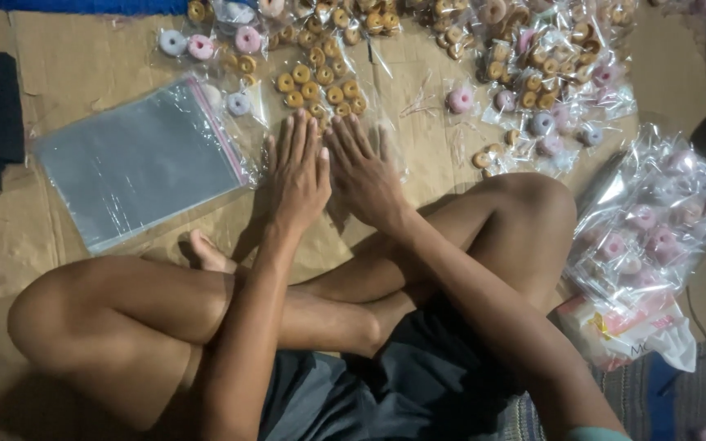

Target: The person places mini donuts into plastic packaging by hand while sitting on the floor.

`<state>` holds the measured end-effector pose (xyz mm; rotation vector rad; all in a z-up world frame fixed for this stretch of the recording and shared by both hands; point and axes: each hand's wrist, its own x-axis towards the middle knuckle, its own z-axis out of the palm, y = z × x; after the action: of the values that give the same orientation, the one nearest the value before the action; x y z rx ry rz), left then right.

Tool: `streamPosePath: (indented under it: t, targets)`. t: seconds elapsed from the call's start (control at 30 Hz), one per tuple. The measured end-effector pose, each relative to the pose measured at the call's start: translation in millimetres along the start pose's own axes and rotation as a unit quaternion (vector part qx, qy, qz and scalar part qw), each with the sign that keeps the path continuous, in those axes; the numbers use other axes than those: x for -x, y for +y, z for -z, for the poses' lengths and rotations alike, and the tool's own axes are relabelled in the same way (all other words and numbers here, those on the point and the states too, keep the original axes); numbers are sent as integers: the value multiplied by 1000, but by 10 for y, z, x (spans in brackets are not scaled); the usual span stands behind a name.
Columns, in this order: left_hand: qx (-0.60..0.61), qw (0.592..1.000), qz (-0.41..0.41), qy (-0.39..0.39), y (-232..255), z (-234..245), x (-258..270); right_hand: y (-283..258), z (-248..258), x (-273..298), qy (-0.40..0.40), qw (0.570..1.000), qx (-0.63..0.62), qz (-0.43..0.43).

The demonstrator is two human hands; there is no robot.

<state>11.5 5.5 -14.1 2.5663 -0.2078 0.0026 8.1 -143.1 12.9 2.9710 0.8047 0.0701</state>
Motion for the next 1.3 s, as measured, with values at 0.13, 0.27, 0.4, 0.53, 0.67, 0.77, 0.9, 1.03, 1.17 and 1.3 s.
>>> streamPosePath:
  t: [0.13, 0.27, 0.4, 0.53, 0.67, 0.77, 0.9, 1.03, 1.17, 1.3]
  targets:
    - [-13, 997, -4, -70, -54, 103, -68, 30, -94, 242, -74, 997, -21, 2]
    - [-33, 994, -10, -106, -38, 253, -95, 385, 351, 643, -214, 961, -170, -35]
    - [-34, 995, -31, -86, 14, 262, -76, 1028, 562, 2045, -246, 916, -218, -229]
    - [11, 996, -87, 1, 87, 236, -29, 2331, 223, 934, -186, 883, -149, -405]
    - [11, 990, -114, 81, 26, 135, 80, 2445, -87, 768, -218, 866, -157, -423]
    - [20, 985, -128, 116, 1, 110, 130, 2400, -425, 756, -254, 851, -138, -438]
    - [54, 974, -145, 163, 13, 148, 155, 2318, -307, 688, -270, 853, -121, -429]
    - [57, 968, -153, 190, 79, 205, 152, 2106, -13, 749, -194, 872, -111, -435]
    - [103, 976, -132, 142, 55, 125, 176, 1509, 607, 772, 25, 815, -440, -376]
    - [66, 973, -184, 124, 52, 46, 167, 1212, 792, 698, 41, 685, -667, -291]
